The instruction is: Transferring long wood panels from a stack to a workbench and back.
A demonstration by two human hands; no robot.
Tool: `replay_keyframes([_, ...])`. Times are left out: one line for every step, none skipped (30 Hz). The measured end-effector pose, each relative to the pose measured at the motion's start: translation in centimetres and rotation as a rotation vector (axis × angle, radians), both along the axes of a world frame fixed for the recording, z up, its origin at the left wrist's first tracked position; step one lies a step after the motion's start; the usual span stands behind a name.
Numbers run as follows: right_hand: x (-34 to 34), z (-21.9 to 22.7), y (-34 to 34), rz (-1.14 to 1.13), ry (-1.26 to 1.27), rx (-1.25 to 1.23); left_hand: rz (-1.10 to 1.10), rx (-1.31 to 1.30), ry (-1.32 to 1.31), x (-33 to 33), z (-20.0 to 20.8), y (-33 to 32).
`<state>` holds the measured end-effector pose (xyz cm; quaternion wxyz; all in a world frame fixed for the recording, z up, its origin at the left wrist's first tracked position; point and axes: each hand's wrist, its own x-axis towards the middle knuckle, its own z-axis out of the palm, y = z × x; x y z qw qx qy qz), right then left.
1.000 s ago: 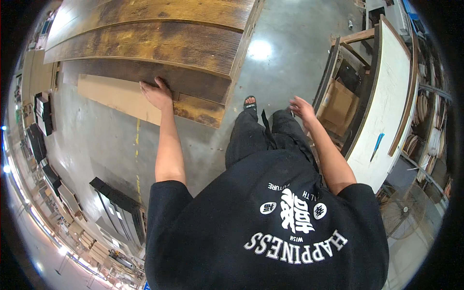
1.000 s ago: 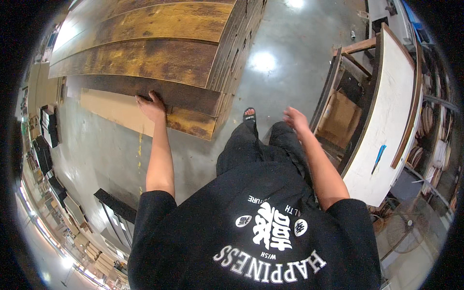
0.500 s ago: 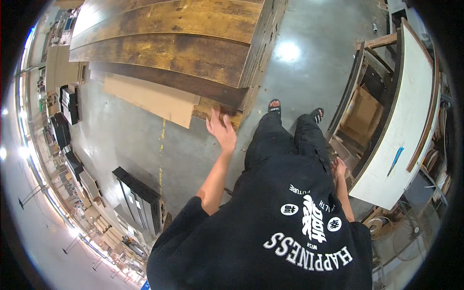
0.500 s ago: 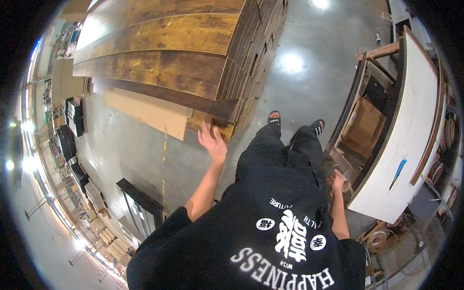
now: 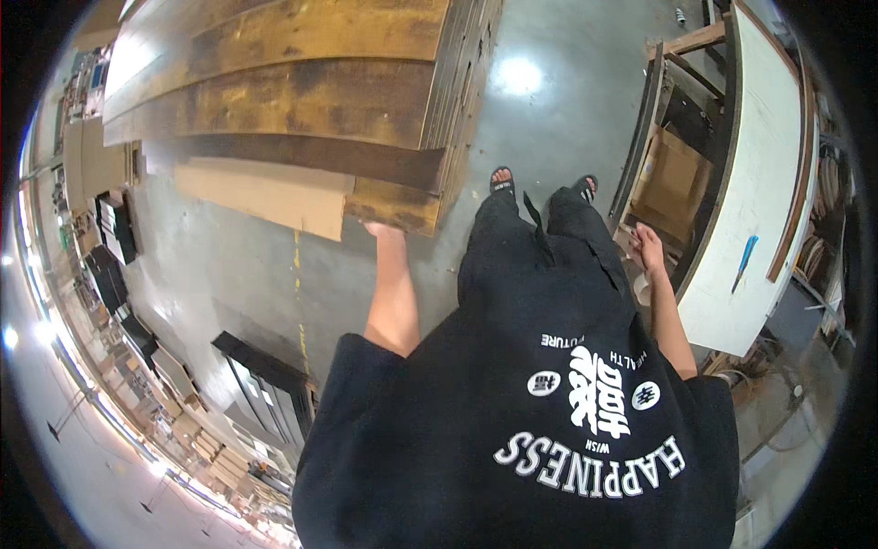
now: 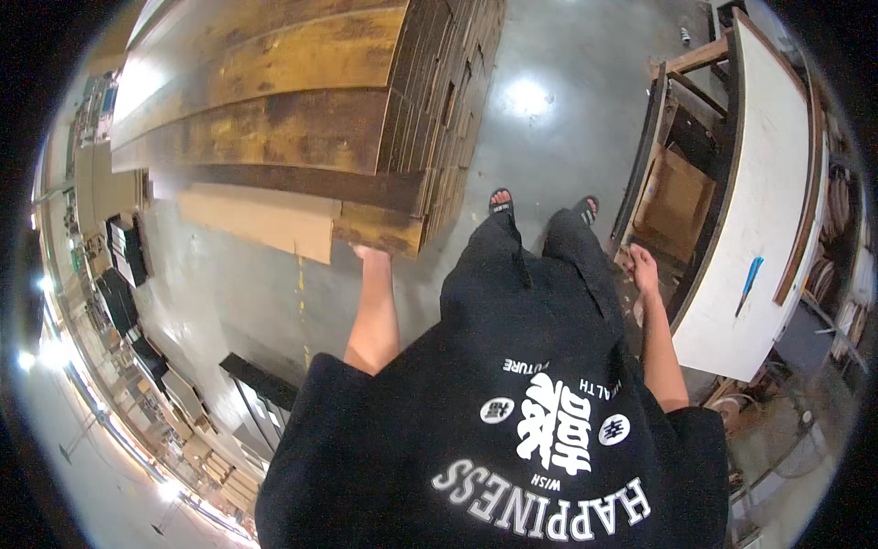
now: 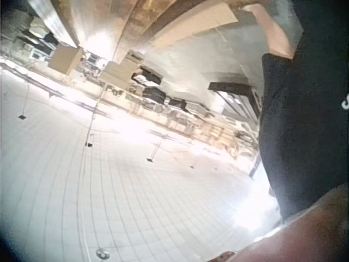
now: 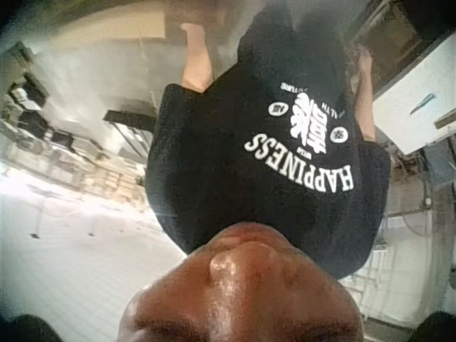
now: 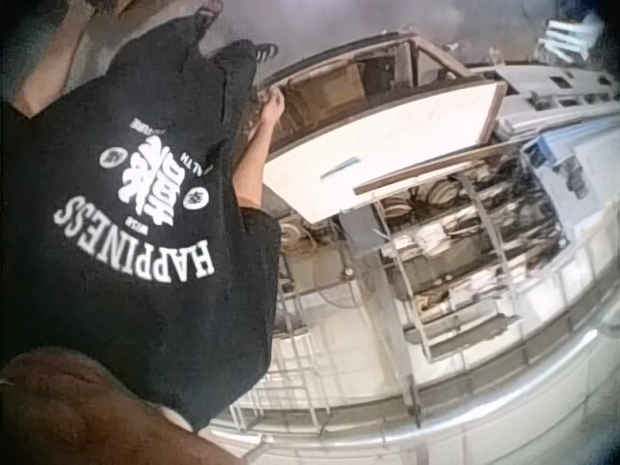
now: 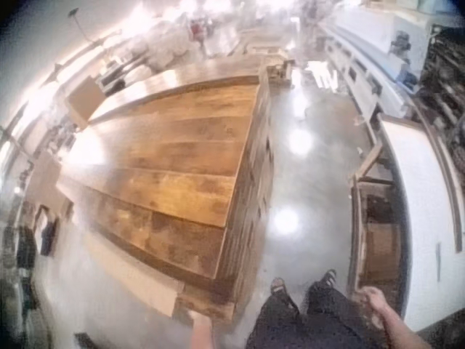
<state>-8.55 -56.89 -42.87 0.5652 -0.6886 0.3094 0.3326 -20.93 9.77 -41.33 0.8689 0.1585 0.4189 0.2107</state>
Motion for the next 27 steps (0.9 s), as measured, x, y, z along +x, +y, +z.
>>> replay_keyframes([0.6, 0.6, 0.4, 0.025, -0.018, -0.040, 0.035, -0.012, 0.059, -0.5, 0.4, -0.9])
replay_keyframes([1.9, 0.8, 1.3, 0.026, -0.052, -0.101, 0.009, 0.043, 0.107, -0.3, 0.3, -1.4])
replay_keyframes([2.9, 1.1, 2.1, 0.033, -0.068, -0.073, -0.059, 0.115, 0.088, -0.6, 0.0, -1.8])
replay_keyframes([3.0, 1.7, 2.5, 0.037, -0.053, -0.091, -0.061, 0.077, 0.088, -1.9, -0.3, -2.4])
replay_keyframes([2.9, 2.2, 2.8, 0.042, -0.027, -0.126, 0.010, -0.034, 0.288, -3.6, -0.7, -2.2])
replay_keyframes([3.2, 2.4, 3.1, 0.066, -0.025, -0.129, 0.060, -0.143, 0.464, -4.8, -1.5, -1.8])
replay_keyframes([3.0, 2.4, 3.4, 0.077, -0.064, -0.067, 0.134, -0.120, 0.570, -6.1, -2.3, -1.8])
replay_keyframes([2.8, 2.3, 3.5, 0.054, -0.060, -0.051, 0.194, -0.138, 0.704, -7.7, -2.9, -1.8])
replay_keyframes([2.3, 2.1, 3.4, 0.028, -0.051, -0.041, 0.204, -0.123, 0.702, -8.7, -3.5, -1.4])
replay_keyframes([1.8, 1.8, 3.3, 0.015, -0.052, -0.045, 0.220, -0.191, 0.691, -9.4, -4.0, -0.9])
replay_keyframes([1.1, 1.4, 3.1, 0.027, -0.059, -0.034, 0.258, -0.283, 0.721, -9.7, -4.2, -0.4])
replay_keyframes([0.1, 1.1, 2.8, 0.024, -0.045, -0.067, 0.287, -0.219, 0.687, -8.4, -5.0, 0.1])
replay_keyframes([-1.1, 0.9, 2.6, 0.034, -0.057, -0.040, 0.332, -0.206, 0.702, -7.0, -5.4, 0.4])
replay_keyframes([-2.0, 0.7, 2.4, 0.050, -0.031, -0.049, 0.310, -0.169, 0.592, -4.4, -6.1, 0.8])
replay_keyframes([-2.7, 0.7, 2.0, 0.039, 0.038, -0.125, 0.242, -0.169, 0.448, -1.9, -6.5, 0.9])
replay_keyframes([-3.6, 1.0, 1.6, 0.052, 0.068, -0.125, 0.154, -0.173, 0.305, -0.3, -6.5, 0.5])
replay_keyframes([-4.6, 1.5, 1.0, 0.082, 0.061, -0.107, 0.098, -0.178, 0.212, 0.3, -6.2, -0.2])
replay_keyframes([-5.2, 1.9, 0.8, 0.087, 0.107, -0.150, 0.057, -0.174, 0.143, 0.6, -5.8, -0.7])
replay_keyframes([-5.4, 2.2, 0.7, 0.075, 0.124, -0.192, 0.034, -0.164, 0.107, 0.4, -5.5, -1.3])
replay_keyframes([-5.4, 2.6, 0.5, 0.034, 0.151, -0.172, 0.030, -0.173, 0.096, 0.0, -5.3, -2.0])
replay_keyframes([-5.5, 3.1, 0.3, 0.056, 0.178, -0.181, 0.050, -0.185, 0.125, -1.4, -5.1, -2.7])
replay_keyframes([-5.2, 3.6, 0.1, 0.056, 0.146, -0.147, 0.094, -0.209, 0.214, -3.3, -5.0, -3.3])
replay_keyframes([-4.4, 3.8, 0.3, -0.007, 0.142, -0.142, 0.179, -0.256, 0.323, -5.0, -4.9, -3.8])
replay_keyframes([-3.4, 4.2, 0.4, 0.047, 0.164, -0.198, 0.226, -0.239, 0.503, -5.9, -5.1, -3.8])
replay_keyframes([-2.1, 4.4, 0.7, 0.065, 0.140, -0.158, 0.298, -0.286, 0.714, -7.1, -5.1, -4.0])
replay_keyframes([-1.1, 4.8, 0.7, 0.125, 0.100, -0.160, 0.281, -0.260, 0.684, -7.0, -5.6, -3.8])
replay_keyframes([-0.5, 5.6, 0.7, 0.158, 0.109, -0.236, 0.353, -0.303, 0.648, -6.9, -5.9, -3.7])
